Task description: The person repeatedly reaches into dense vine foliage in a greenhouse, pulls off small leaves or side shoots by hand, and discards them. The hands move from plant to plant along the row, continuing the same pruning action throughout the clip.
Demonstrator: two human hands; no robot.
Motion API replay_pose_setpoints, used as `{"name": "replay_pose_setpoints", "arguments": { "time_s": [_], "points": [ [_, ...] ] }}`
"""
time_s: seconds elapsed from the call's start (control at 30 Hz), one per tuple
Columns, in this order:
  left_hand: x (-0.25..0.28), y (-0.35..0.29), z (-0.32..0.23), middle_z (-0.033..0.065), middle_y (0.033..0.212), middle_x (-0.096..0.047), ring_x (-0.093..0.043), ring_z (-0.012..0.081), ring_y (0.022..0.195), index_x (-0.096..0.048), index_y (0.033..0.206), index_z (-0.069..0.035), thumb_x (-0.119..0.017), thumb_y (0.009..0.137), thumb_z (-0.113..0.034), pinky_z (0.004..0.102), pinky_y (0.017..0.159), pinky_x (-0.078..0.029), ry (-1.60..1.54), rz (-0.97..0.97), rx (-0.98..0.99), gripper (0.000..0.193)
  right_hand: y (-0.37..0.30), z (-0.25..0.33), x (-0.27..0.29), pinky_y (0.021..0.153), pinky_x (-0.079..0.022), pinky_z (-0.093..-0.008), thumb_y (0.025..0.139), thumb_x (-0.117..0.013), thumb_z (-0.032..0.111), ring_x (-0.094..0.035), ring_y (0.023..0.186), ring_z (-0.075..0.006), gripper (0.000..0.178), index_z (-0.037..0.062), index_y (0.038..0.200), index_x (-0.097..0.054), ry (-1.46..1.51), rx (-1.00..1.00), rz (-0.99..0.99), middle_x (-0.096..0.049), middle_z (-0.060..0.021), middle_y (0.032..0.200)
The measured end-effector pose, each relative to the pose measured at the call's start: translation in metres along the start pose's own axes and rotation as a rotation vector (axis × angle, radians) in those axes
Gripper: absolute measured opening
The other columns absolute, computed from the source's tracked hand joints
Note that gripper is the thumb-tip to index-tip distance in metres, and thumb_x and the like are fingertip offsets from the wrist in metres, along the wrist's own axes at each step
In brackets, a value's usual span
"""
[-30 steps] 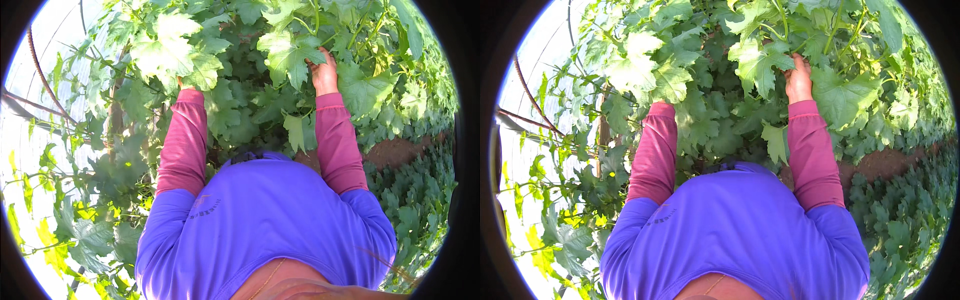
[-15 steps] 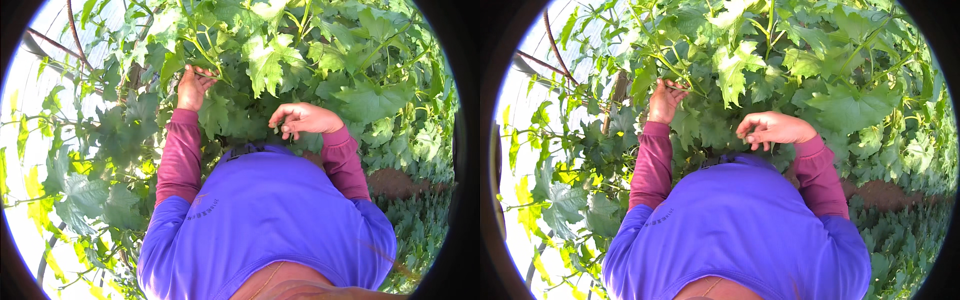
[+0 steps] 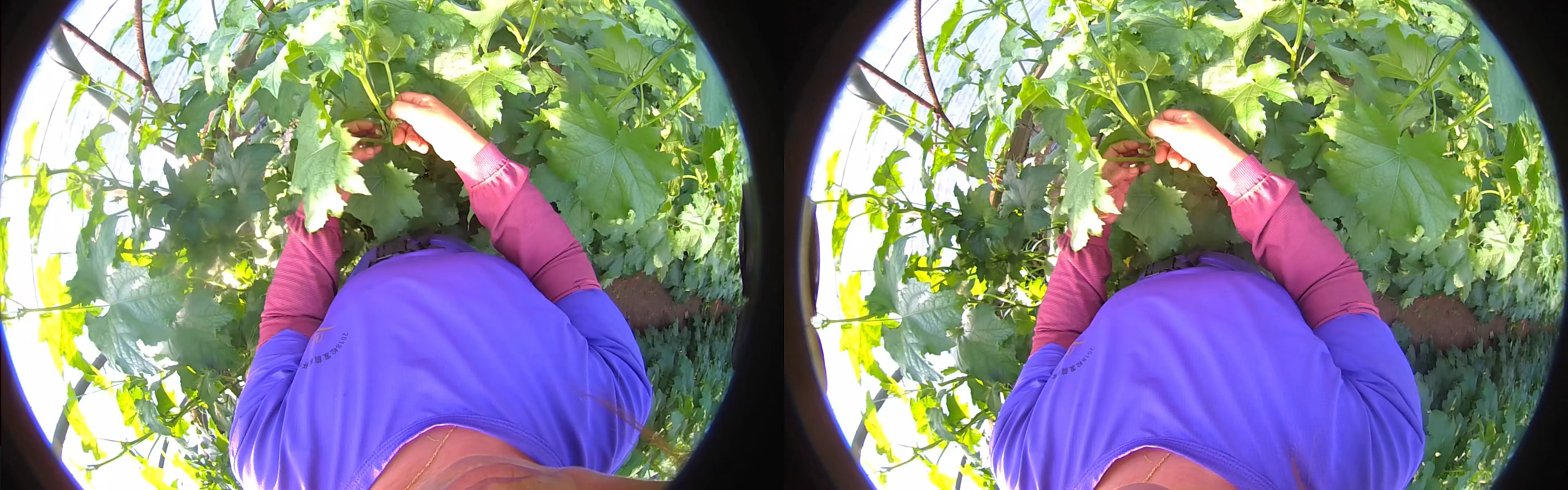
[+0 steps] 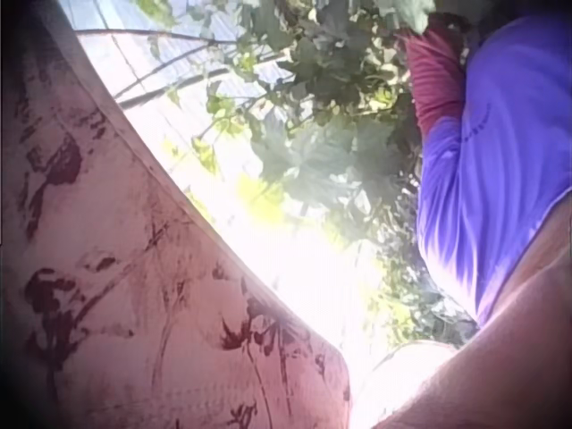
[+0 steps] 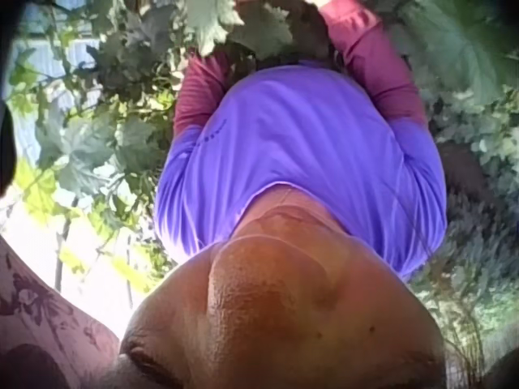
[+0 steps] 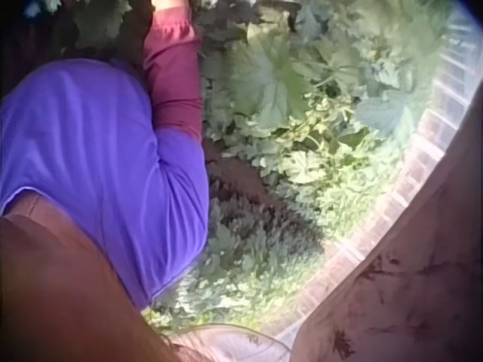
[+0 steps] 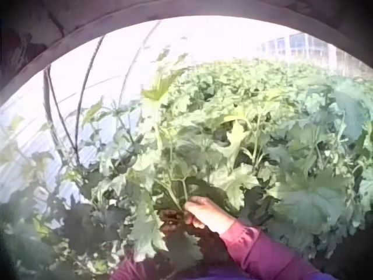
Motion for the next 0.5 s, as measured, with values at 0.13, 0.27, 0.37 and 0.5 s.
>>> {"name": "replay_pose_setpoints", "arguments": {
  "time_s": [0.13, 0.27, 0.37, 0.5],
  "points": [
    [0.002, 0.008, 0.005, 0.0133, 0.11, -0.059, -0.058, 0.0224, 0.095, -0.048, 0.12, 0.002, -0.065, 0.075, -0.023, 0.0303, 0.077, -0.046, -0.299, 0.184, 0.223, 0.054, 0.0, -0.015, 0.011, 0.04, -0.037, -0.0204, 0.087, -0.052, 0.016, -0.049, 0.049, -0.0069, 0.011, 0.005, 0.086, -0.054, 0.131, 0.112, 0.031, -0.059, -0.0055, 0.068],
    [0.004, 0.025, 0.019, 0.016, 0.109, -0.06, -0.059, 0.027, 0.097, -0.049, 0.117, 0.001, -0.048, 0.087, -0.032, 0.0356, 0.079, -0.047, -0.468, 0.329, 0.226, 0.044, -0.003, -0.018, 0.01, 0.042, -0.038, -0.0202, 0.086, -0.053, 0.008, -0.05, 0.052, -0.0078, 0.006, 0.003, 0.087, -0.052, 0.161, 0.192, 0.047, -0.059, -0.006, 0.071],
    [0.015, 0.039, 0.027, 0.0163, 0.107, -0.06, -0.06, 0.0268, 0.093, -0.05, 0.114, 0.004, -0.045, 0.087, -0.028, 0.0352, 0.082, -0.047, -0.5, 0.424, 0.406, 0.042, -0.009, -0.023, 0.014, 0.045, -0.039, -0.0206, 0.082, -0.052, 0.004, -0.05, 0.055, -0.0076, 0.015, 0.0008, 0.097, -0.052, -0.006, 0.242, 0.003, -0.056, -0.0029, 0.072],
    [0.006, 0.033, -0.005, 0.0088, 0.101, -0.056, -0.051, 0.0164, 0.09, -0.048, 0.123, 0.004, -0.058, 0.073, -0.026, 0.0288, 0.084, -0.04, -0.124, 0.518, 0.496, 0.059, -0.006, -0.059, 0.042, 0.059, -0.044, -0.0246, 0.08, -0.055, 0.005, -0.054, 0.068, -0.01, 0.018, 0.0008, 0.097, -0.057, -0.211, 0.193, -0.133, -0.058, -0.0028, 0.077]
  ]
}}
Point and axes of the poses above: each hand's wrist, its own y-axis towards the middle knuckle, its own x-axis out of the back of the hand, z = x × y, the point moved 2 cm from there along y, towards the middle knuckle
